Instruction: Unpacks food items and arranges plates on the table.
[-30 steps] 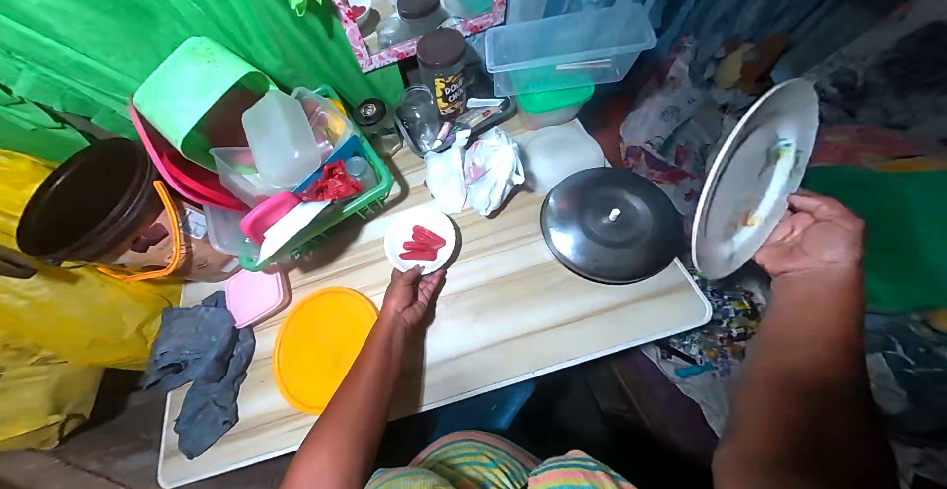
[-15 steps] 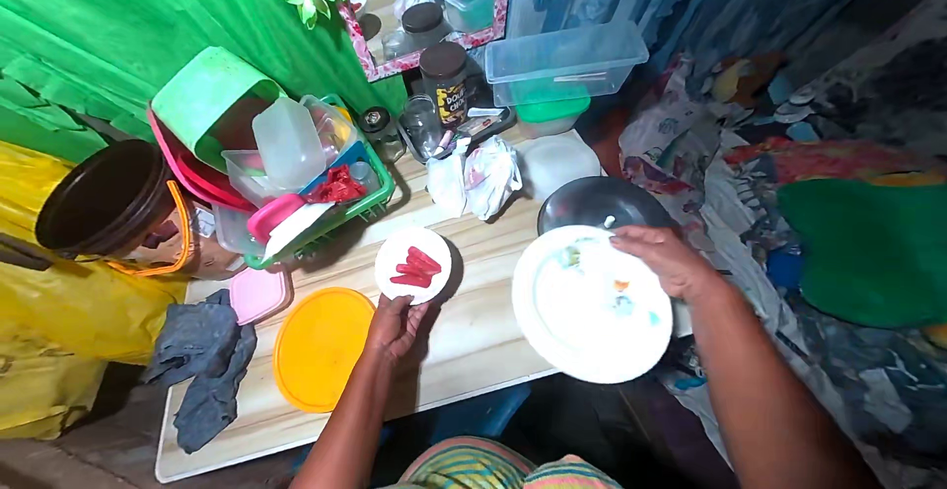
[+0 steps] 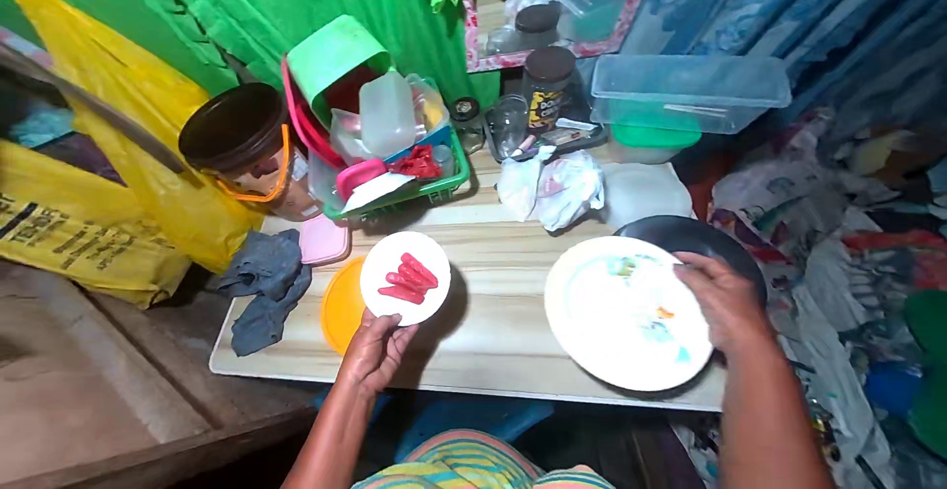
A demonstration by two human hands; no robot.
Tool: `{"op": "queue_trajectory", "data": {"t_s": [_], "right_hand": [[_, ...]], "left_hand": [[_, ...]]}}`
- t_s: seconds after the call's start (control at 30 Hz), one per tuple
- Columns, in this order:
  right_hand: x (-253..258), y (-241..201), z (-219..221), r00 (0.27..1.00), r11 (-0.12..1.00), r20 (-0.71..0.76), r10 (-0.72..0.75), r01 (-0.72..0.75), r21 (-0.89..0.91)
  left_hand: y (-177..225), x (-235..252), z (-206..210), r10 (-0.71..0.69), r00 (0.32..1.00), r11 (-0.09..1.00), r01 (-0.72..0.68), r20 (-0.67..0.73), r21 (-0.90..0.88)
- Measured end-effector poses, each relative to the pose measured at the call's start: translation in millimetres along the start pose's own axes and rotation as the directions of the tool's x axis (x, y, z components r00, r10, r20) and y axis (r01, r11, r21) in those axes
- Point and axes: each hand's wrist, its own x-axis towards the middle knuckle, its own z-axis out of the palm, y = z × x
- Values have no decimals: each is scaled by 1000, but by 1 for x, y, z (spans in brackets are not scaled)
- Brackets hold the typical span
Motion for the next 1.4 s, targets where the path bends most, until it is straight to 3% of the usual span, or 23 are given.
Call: {"op": "queue_trajectory", "data": {"t_s": [0.07, 0.2, 0.57, 0.7, 0.83, 1.07, 1.23, 1.4], "right_hand": [[16, 12, -20, 996, 998, -54, 66, -66, 6], [31, 27, -30, 980, 979, 3, 200, -200, -26], [64, 32, -21, 947, 956, 210, 244, -271, 111], [71, 34, -16, 949, 951, 178, 259, -283, 124], [49, 27, -16, 968, 980, 184, 170, -186, 77], [-1, -5, -4, 956, 984, 294, 18, -69, 166], [-21, -31, 28, 874, 995, 483, -53, 5, 100], [-43, -67, 75, 683, 993, 728, -55, 110, -29]], "left_hand": [[2, -11, -10, 16, 1000, 999, -17, -20, -33], [0, -25, -26, 43, 999, 998, -44, -19, -54], [-7, -46, -39, 67, 997, 994, -70, -46, -89], [-10, -58, -42, 64, 997, 992, -70, -53, -106], [-15, -70, -49, 74, 996, 987, -80, -51, -142], [-21, -92, -66, 87, 995, 977, -97, -57, -188], [-27, -114, -89, 67, 994, 977, -83, -89, -195], [-42, -149, -125, 64, 990, 964, -93, -125, -248]]}}
